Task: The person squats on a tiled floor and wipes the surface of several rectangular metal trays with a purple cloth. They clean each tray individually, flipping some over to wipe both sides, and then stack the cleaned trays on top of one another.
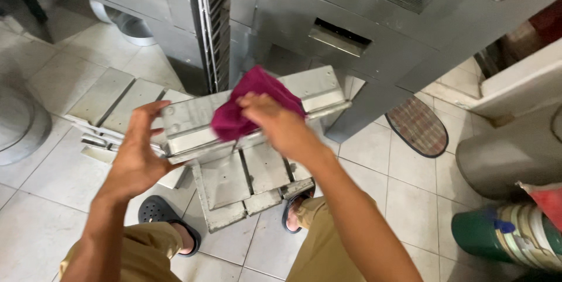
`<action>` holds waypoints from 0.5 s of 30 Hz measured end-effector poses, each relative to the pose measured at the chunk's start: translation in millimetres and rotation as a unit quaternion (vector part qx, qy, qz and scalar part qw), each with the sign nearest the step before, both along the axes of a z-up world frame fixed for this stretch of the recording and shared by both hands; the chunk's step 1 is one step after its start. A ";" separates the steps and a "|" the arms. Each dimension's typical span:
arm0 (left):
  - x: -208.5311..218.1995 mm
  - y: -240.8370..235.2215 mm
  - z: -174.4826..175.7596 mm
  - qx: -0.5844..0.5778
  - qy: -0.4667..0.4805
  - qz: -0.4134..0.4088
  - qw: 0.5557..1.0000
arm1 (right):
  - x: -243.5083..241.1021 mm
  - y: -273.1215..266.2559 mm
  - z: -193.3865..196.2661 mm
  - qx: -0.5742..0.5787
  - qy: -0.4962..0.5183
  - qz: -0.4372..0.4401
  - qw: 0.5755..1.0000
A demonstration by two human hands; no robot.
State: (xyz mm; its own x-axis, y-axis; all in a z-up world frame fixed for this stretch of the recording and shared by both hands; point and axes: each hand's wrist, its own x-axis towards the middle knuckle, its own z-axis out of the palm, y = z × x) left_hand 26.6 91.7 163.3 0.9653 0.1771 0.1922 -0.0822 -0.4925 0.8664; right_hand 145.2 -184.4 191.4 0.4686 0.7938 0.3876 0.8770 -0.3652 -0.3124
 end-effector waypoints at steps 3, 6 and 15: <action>-5.1 0.0 13.8 0.029 0.012 -0.025 0.999 | 36.7 -50.1 25.3 -0.048 0.043 -0.102 0.993; 1.6 -9.1 16.6 0.014 0.019 -0.032 0.999 | 77.3 -104.6 10.7 -0.026 0.016 -0.231 0.972; 7.7 -17.8 29.0 0.001 0.032 -0.036 0.999 | 10.4 -20.8 37.1 -0.005 0.031 -0.063 0.998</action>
